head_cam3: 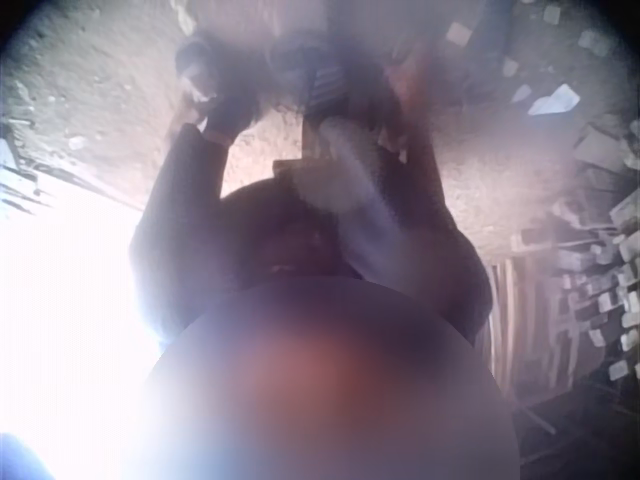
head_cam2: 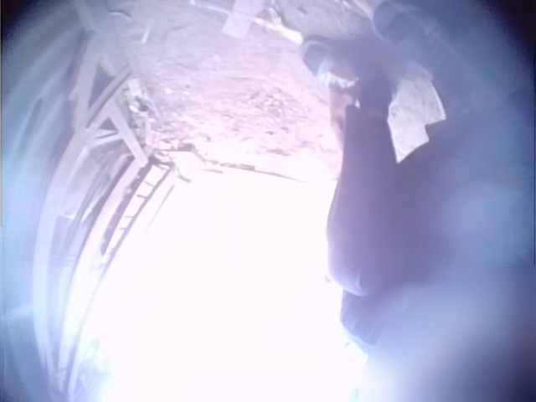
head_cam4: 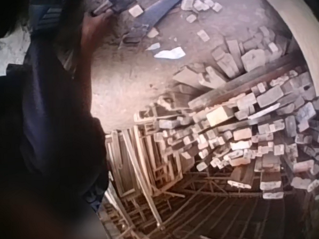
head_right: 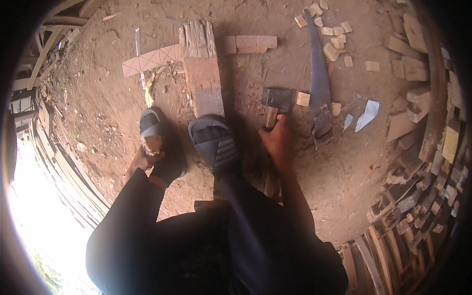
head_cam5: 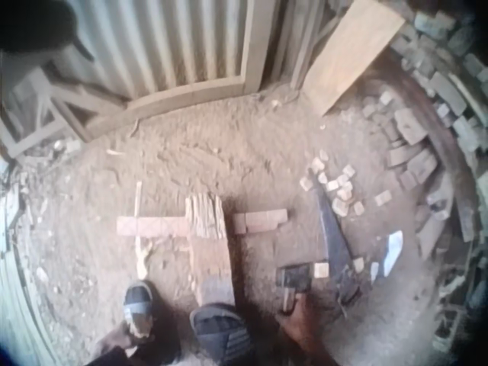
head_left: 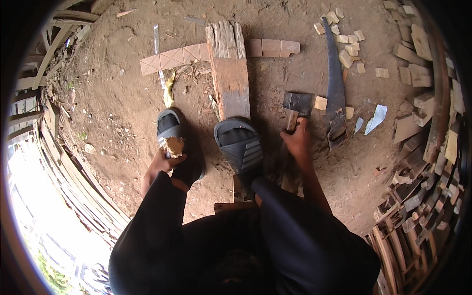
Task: The person sits on the ground and uses a chisel and hammer to carve a small piece of wood held between their feet. They repeatedly strike the chisel to remove wood shavings and adjust the wood piece during the process.
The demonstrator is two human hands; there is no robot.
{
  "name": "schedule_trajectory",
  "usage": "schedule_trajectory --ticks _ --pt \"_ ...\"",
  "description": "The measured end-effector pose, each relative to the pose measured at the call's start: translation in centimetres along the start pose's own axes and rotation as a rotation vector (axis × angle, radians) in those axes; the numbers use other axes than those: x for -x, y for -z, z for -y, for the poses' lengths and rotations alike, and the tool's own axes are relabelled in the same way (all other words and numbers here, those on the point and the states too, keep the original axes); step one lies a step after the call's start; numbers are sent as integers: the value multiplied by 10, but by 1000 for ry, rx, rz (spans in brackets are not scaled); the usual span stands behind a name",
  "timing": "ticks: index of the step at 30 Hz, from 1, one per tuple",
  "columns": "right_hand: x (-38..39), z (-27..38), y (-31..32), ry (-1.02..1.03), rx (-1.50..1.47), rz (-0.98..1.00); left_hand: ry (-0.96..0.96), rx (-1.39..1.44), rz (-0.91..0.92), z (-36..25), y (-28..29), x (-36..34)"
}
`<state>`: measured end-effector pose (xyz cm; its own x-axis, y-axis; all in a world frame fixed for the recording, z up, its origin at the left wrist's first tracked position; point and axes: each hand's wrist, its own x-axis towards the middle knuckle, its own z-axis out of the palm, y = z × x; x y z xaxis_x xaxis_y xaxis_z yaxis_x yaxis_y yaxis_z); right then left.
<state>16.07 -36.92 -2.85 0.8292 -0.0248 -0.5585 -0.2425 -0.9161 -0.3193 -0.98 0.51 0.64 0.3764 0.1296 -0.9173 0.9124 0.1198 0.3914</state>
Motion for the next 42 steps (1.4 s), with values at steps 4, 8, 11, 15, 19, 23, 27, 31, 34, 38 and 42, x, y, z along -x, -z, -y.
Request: schedule_trajectory --ticks 4,8,11,15,19,23,27,31,34,38,42 --pt "3 -3 -1 37 -37 -75 -43 134 55 8 0 -4" --pt "0 -9 -3 37 -106 -105 -55 108 49 14 3 -7" --pt "-8 -18 -10 -20 -197 -132 -71 103 46 16 3 -9" --pt "-17 -38 -18 187 -243 -255 -51 89 45 6 -1 -6" --pt "4 8 35 -293 -1076 195 -51 91 17 10 1 -2" --pt "-7 -23 37 -436 -1783 541 -42 107 15 10 0 -2" --pt "-8 -40 28 -475 -1721 559 -46 71 15 3 -2 0" --pt "-8 -38 31 -522 -1746 561 -76 89 43 7 -1 0" --pt "-6 -27 41 -579 -1540 471 -161 261 45 9 27 11" --pt "-10 -1 58 -404 -853 351 -320 296 -30 -96 52 66" --pt "-17 -26 29 16 -79 153 -435 345 143 -184 45 62"
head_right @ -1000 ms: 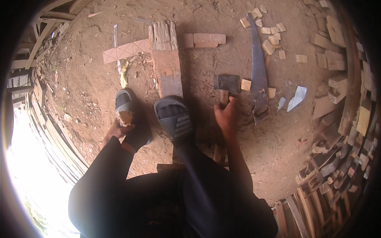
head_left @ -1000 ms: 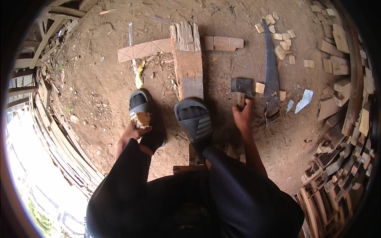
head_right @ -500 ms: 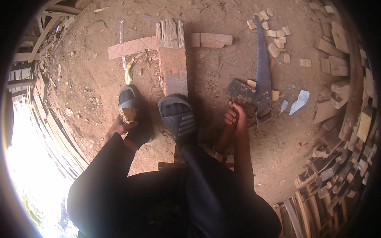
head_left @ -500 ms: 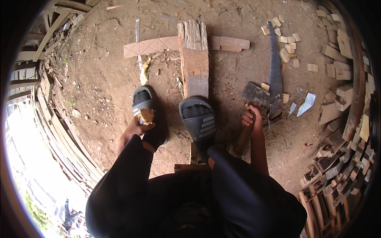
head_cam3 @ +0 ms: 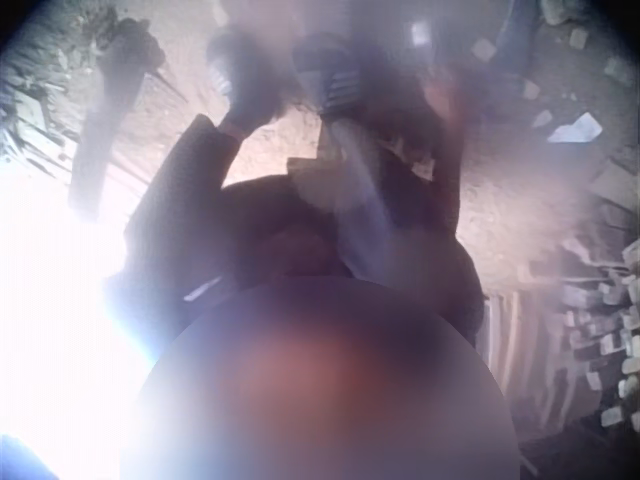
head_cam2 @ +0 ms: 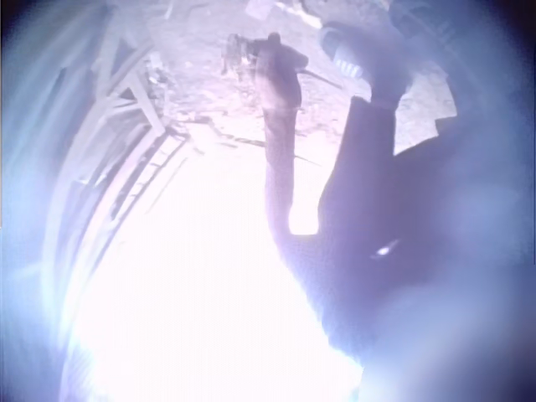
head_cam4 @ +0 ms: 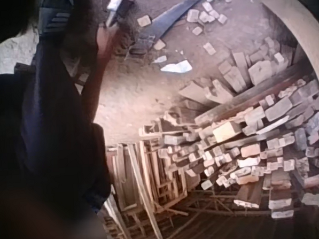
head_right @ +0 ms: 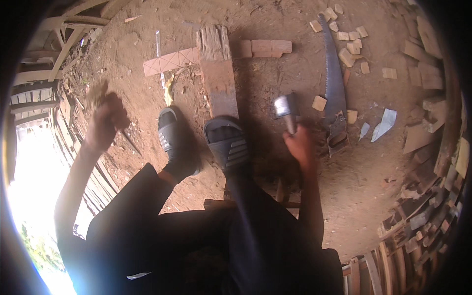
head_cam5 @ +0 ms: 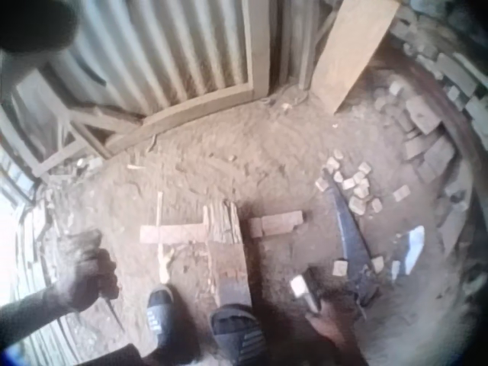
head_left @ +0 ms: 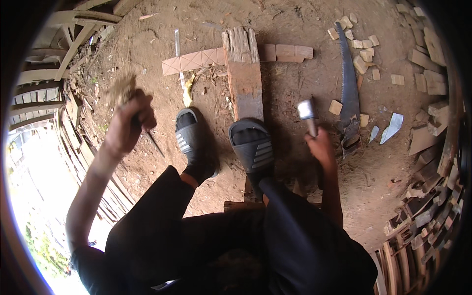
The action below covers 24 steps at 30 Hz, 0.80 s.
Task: The person sits on the ground and uses a chisel and hammer to carve a small piece of wood held between their feet. They repeatedly strike the chisel to remove wood shavings and adjust the wood piece during the process.
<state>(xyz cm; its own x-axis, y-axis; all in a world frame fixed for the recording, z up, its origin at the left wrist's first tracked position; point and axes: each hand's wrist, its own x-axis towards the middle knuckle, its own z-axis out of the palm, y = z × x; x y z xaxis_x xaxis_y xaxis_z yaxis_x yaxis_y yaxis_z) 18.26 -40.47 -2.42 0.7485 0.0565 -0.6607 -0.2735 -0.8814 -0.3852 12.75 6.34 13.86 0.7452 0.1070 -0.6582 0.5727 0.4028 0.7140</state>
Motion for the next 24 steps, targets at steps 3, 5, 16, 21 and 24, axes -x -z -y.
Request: schedule_trajectory --ticks 3,5,16,21,24 --pt "10 23 -15 -34 -8 131 -36 -3 -7 -24 -54 -45" --pt "10 23 -22 -114 -367 344 -121 7 14 -28 -94 -66" --pt "2 11 -13 -373 -1005 758 -365 51 -205 43 -175 -172" --pt "1 8 -17 -376 -982 744 -447 14 -269 53 -171 -181" --pt "2 13 -17 -390 -978 738 -493 11 -210 49 -174 -174"
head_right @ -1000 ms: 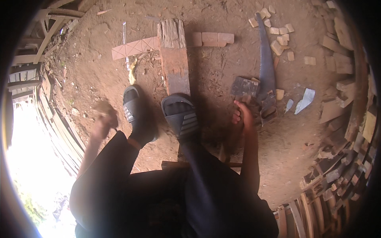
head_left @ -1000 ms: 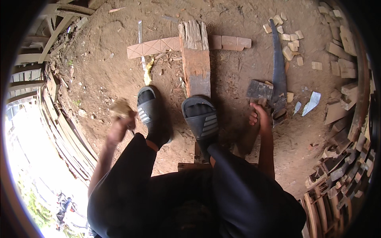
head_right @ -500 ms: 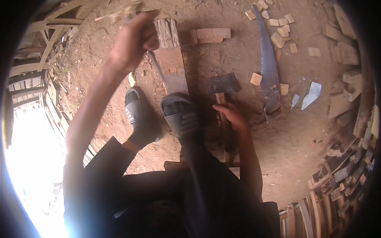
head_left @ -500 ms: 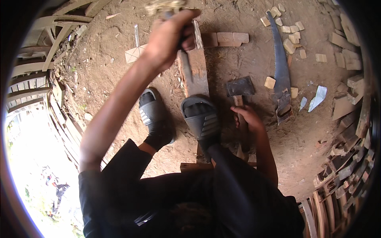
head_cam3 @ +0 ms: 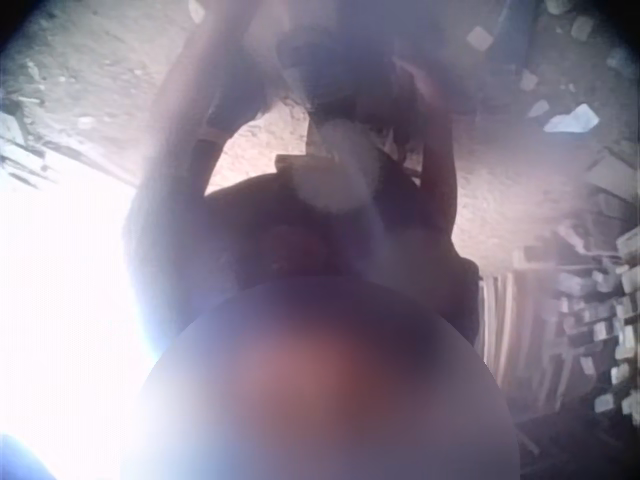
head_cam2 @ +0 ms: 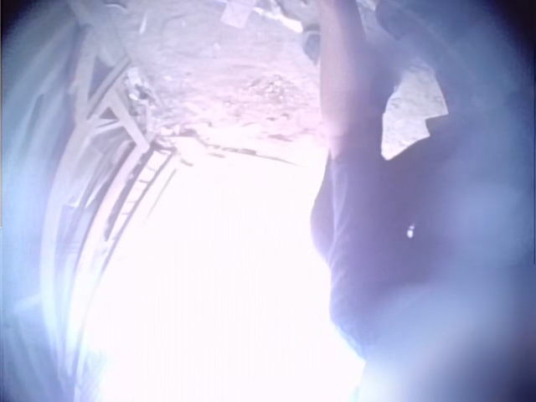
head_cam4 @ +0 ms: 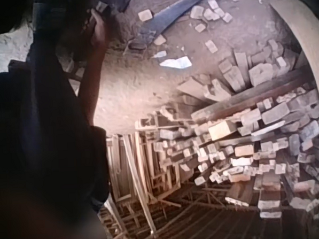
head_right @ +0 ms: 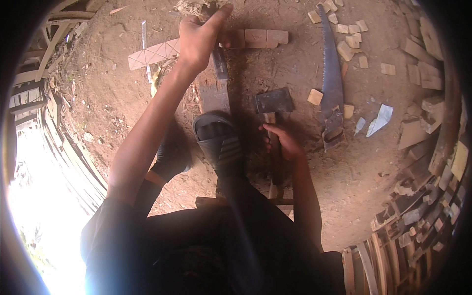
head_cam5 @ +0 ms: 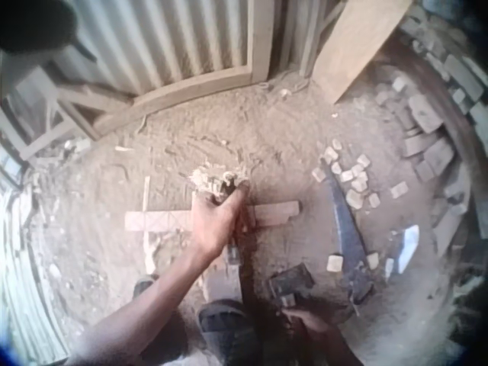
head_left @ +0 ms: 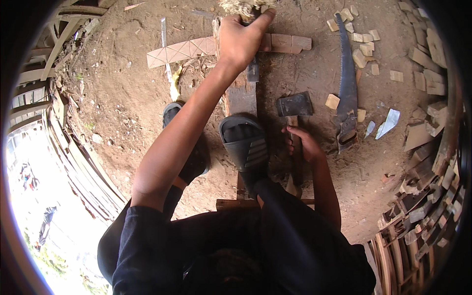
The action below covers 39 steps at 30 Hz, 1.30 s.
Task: The person sits on the ground and uses a chisel and hammer to carve a small piece of wood held between their feet. They repeatedly strike the chisel to remove wood shavings and adjust the wood piece during the process.
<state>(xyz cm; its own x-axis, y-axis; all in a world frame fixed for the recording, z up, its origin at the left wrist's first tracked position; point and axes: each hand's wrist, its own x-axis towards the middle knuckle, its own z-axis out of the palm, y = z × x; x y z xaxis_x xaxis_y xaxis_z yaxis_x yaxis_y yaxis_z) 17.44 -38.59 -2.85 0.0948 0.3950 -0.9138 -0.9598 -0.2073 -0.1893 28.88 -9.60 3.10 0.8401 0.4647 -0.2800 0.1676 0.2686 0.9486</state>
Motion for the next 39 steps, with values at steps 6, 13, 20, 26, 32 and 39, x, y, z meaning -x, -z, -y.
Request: schedule_trajectory --ticks 6,13,20,26,32,39 --pt "-1 2 -2 -6 9 0 -30 -246 -33 -15 -8 6" --pt "19 24 -31 109 232 -249 -175 -50 -129 13 -11 -6" --pt "48 124 -38 327 577 -418 -221 -97 -183 19 -15 -10" --pt "87 236 -89 786 885 -502 -222 -95 -259 15 -14 -12" --pt "102 296 -152 867 1132 -469 -185 -146 -151 12 -20 -8" --pt "93 306 -168 684 1620 -248 -249 -149 -262 30 -17 -21"
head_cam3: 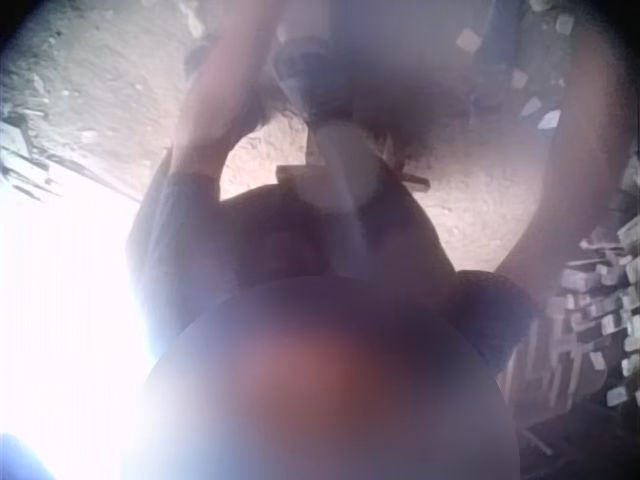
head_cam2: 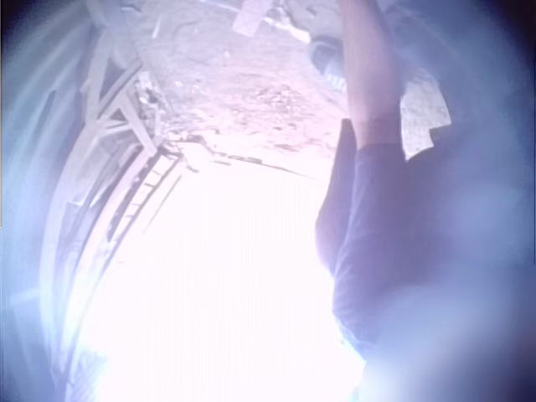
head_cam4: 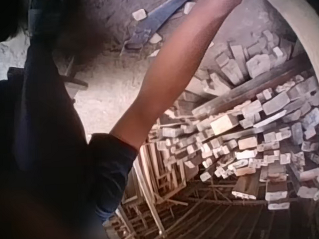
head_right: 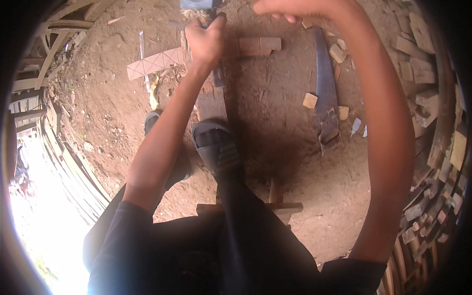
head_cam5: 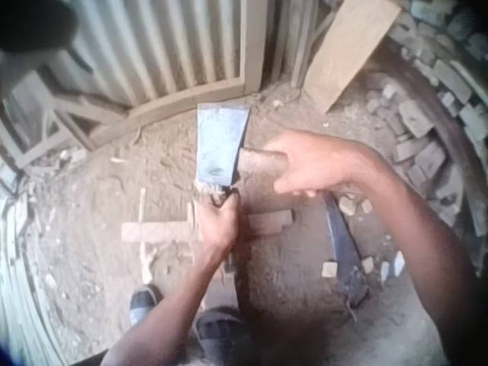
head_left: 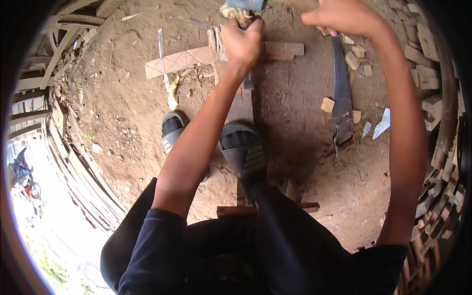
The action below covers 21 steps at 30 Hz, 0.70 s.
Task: The person sits on the ground and uses a chisel and hammer to carve a small piece of wood held between their feet. They repeatedly strike the chisel to remove wood shavings and adjust the wood piece during the process.
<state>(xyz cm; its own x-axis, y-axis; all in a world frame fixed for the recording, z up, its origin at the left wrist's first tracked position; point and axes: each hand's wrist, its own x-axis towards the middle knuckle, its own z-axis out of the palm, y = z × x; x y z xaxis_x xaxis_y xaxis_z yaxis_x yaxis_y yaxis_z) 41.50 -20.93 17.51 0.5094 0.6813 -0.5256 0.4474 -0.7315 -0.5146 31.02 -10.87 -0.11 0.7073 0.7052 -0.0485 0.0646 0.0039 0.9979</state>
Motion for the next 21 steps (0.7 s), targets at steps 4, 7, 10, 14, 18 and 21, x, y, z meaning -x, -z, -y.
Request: schedule_trajectory --ticks 4,7,10,14,18,21 --pt "3 -1 4 -7 -254 -48 51 43 -33 -5 1 1" --pt "-6 -18 -10 -9 -355 -134 39 11 -2 -4 -1 2" --pt "-3 -10 -6 -69 -190 -20 33 -73 9 -4 0 4" --pt "-6 -21 -1 -83 -167 -21 35 -29 -14 2 0 1" --pt "-13 -45 -10 -68 -405 -139 26 -31 -15 -5 -5 5" --pt "-13 -35 -17 -47 -355 -81 10 -112 -13 -3 -1 4"
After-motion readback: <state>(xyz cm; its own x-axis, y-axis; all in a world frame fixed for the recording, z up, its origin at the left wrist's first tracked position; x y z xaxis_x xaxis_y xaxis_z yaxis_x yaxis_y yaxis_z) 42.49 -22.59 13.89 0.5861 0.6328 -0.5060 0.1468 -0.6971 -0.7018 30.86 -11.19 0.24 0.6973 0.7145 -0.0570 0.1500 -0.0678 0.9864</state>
